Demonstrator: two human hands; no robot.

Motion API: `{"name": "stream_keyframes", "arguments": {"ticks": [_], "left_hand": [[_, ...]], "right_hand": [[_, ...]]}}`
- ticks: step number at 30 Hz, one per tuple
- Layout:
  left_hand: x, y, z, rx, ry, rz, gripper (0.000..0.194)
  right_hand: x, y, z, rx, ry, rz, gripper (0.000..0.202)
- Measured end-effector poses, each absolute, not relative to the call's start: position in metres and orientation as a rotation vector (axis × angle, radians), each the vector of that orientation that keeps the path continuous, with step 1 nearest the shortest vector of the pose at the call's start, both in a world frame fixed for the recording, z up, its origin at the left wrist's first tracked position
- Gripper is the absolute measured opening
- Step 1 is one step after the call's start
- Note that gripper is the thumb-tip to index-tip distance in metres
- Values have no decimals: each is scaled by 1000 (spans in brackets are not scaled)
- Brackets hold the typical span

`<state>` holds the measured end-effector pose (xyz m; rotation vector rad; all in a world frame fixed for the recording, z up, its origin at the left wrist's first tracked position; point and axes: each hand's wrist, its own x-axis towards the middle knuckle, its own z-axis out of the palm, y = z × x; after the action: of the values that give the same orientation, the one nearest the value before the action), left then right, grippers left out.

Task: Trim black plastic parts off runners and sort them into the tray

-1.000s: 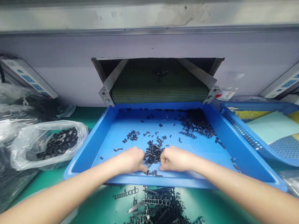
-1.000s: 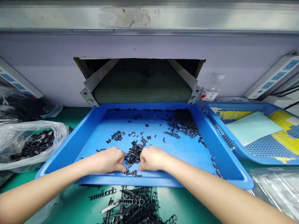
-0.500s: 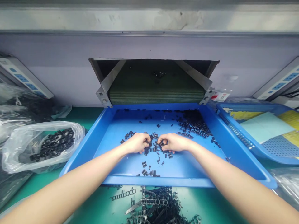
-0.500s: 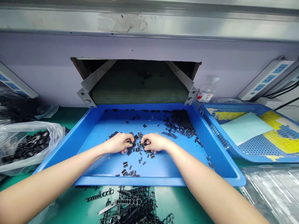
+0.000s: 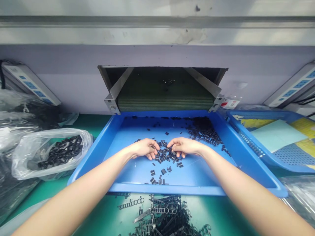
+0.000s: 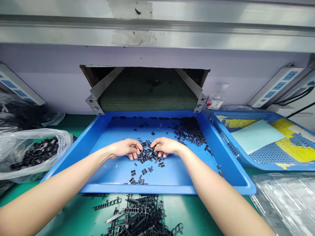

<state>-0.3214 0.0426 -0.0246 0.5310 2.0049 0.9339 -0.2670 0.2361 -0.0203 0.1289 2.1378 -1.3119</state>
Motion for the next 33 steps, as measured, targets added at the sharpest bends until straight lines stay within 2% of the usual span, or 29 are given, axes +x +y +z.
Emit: {"name": "stream_keyframes", "arguments": {"ticks": [6, 12, 17, 24, 29, 33], "left_hand": [[-322, 43, -25, 784, 2182, 727, 12], [-315, 46, -28, 1048, 2293, 505, 28], [-310, 49, -32, 1114, 2318, 485, 9], [-313, 48, -31, 959, 2261, 801, 5], [-318, 49, -26, 627, 2012, 1192, 15], [-317, 51, -17, 420, 1715, 1425, 10]], "right_hand": [[-269, 236, -21, 99, 2227, -1249, 16], [-267, 231, -20, -18, 2291, -1145, 12], [-265, 225, -21, -147, 2429, -1030, 20], [-264, 222, -19, -142, 2366, -1175, 12], [-266, 228, -20, -21, 2177, -1580, 5], [-267, 229, -22, 13, 1924, -1897, 13]]}}
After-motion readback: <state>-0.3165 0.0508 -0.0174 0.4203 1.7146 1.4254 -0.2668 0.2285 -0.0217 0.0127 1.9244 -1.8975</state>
